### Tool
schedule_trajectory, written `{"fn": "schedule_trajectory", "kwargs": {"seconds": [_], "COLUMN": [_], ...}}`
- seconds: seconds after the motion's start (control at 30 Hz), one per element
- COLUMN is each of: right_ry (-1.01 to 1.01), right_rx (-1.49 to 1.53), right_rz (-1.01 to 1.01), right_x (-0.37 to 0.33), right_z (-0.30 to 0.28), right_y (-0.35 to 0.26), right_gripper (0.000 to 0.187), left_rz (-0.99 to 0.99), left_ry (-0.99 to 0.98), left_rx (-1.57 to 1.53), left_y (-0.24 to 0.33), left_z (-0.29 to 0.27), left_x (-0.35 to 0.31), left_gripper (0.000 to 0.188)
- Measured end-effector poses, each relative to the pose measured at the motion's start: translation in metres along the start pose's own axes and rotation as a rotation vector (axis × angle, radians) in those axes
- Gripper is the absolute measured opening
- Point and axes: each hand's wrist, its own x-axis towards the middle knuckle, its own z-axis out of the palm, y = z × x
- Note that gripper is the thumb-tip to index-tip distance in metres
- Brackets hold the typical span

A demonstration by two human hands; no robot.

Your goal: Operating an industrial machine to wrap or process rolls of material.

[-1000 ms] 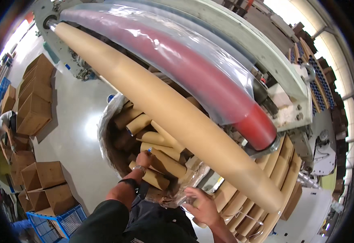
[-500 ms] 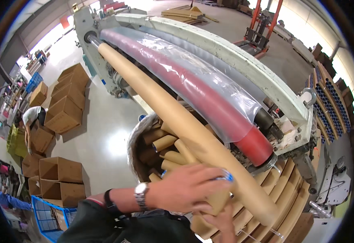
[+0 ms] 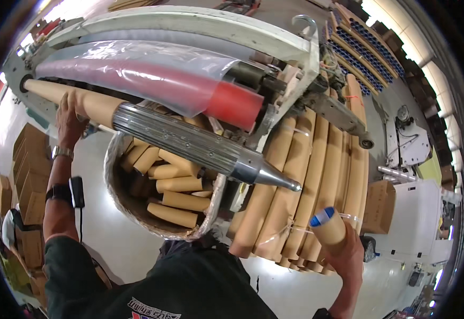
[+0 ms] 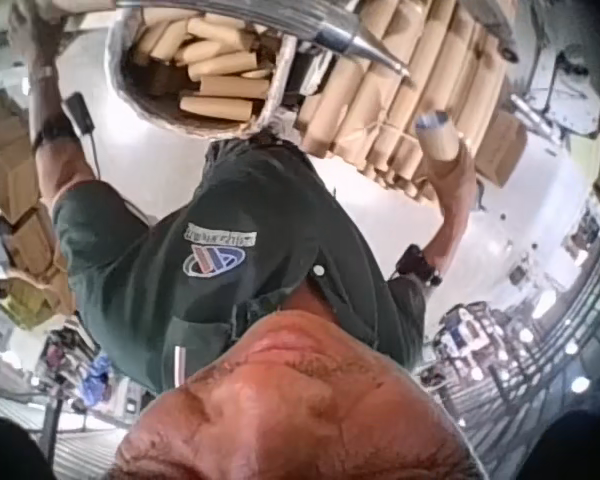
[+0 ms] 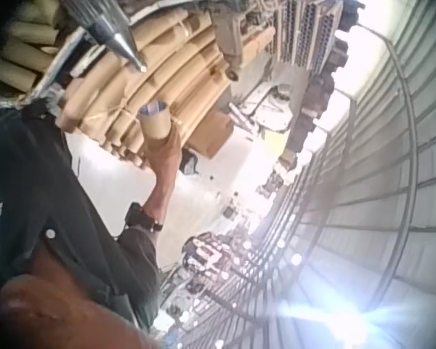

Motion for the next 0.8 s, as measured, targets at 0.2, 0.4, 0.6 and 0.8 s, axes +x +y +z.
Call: {"fn": "schedule_trajectory", "kwargs": {"seconds": [0.2,0.4,0.6,0.8], "right_ry": [0.0,0.11,0.076,0.215], "right_rx": [-0.104,-0.161,-0.332,-0.05], "right_rz": [-0.493,-0.862,-0.723,-0.696], "right_x": [0.068,0.104,0.102,0.087], "right_z": [0.018,0.07,0.12,0.166], "right_y": [-0.075,-0.217,-0.446,-0.502], "right_gripper": [0.082,0.085,0.077,0.081], "left_rz": [0.337,0.393,0.355,0.056], "left_ry": [0.076,0.09,0.12,0.037], "left_rx": [-0.149,-0.203,-0.449,-0.925], "left_y": [0.083,0.032,0.001,-0.121], "left_z": [0.0,-0.002,0.006,-0.007], "left_x": [0.008,0.015,0.006,-0.153], "left_gripper": [0.071,0.065,0.088,0.077]}}
